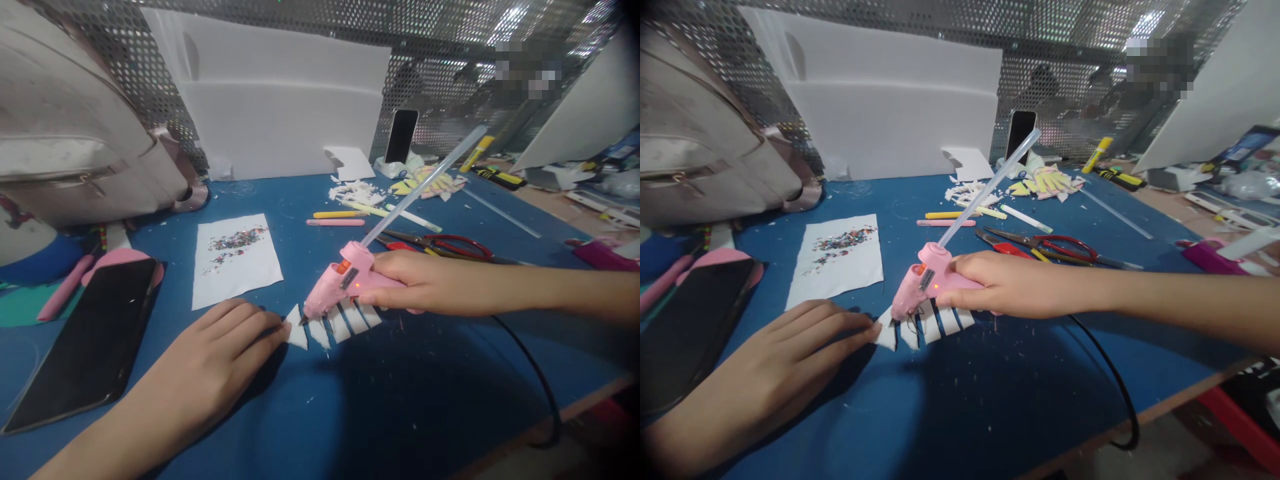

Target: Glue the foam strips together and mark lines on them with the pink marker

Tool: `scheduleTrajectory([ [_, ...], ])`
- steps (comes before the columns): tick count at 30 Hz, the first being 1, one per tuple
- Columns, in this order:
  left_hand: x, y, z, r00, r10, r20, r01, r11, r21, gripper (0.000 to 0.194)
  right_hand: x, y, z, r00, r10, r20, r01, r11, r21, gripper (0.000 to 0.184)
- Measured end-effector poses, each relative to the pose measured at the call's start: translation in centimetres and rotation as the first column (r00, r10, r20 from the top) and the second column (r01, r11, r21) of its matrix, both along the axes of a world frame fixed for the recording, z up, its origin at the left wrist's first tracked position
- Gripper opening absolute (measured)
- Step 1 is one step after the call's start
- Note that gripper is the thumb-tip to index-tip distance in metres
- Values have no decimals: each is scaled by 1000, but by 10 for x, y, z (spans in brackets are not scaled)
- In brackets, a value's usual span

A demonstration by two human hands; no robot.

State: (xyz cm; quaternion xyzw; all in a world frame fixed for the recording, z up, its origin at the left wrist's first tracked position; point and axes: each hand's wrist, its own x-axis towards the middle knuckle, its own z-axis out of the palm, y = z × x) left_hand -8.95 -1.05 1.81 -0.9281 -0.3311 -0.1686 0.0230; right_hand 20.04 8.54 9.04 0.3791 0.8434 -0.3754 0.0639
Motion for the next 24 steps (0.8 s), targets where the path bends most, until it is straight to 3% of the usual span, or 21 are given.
scheduleTrajectory([
  [15,-2,-2,-3,996,-8,-92,15,997,76,29,0,-1,0,996,-27,-79,20,996,-85,37],
  [24,-1,-1,-2,998,-1,-59,4,998,61,29,2,0,0,1000,-4,2,4,1000,-8,50],
])
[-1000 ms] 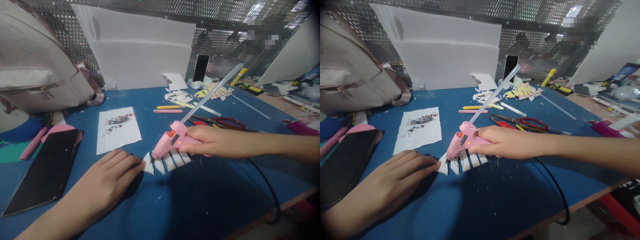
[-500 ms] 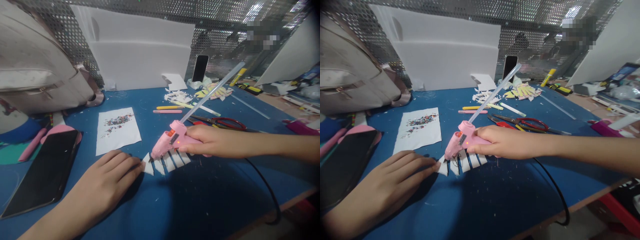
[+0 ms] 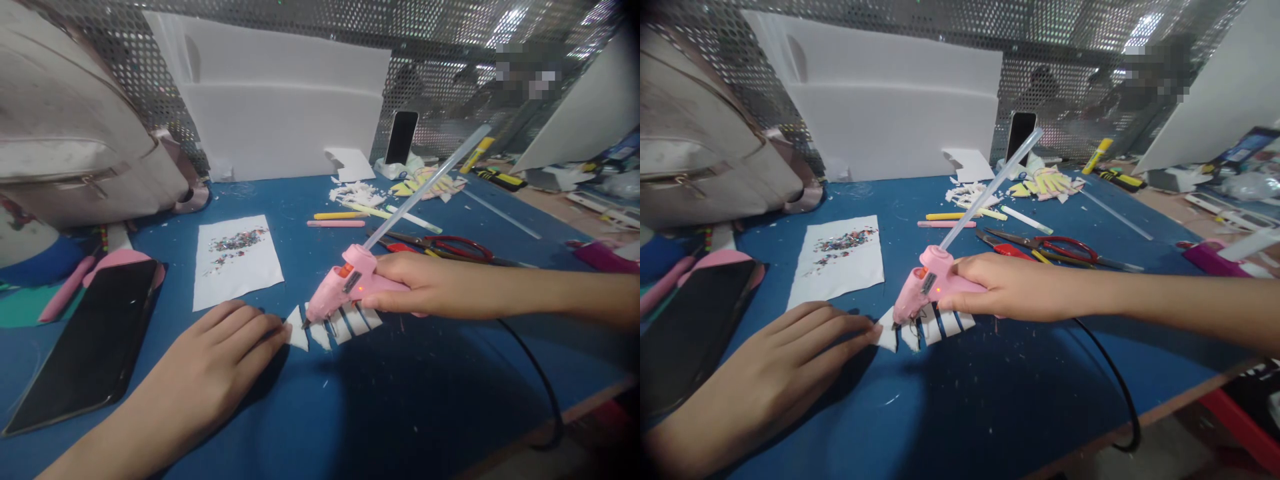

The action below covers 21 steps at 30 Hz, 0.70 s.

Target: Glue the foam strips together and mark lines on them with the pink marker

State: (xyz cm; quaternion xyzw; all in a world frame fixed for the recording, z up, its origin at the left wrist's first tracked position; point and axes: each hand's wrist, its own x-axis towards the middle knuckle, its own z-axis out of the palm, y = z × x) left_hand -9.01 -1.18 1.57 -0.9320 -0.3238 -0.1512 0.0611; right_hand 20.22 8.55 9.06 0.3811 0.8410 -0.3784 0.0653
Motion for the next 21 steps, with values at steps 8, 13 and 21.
scheduleTrajectory([
  [8,1,1,1,1000,-19,1,19,1000,4,29,0,1,-4,997,-31,-72,30,999,-17,44],
  [13,1,1,1,1000,-11,2,11,1000,-7,29,-3,-1,-3,996,-45,-78,40,997,-62,44],
  [21,0,1,-1,1000,-13,-3,13,1000,-1,29,-3,-1,1,997,-14,-76,19,997,70,46],
])
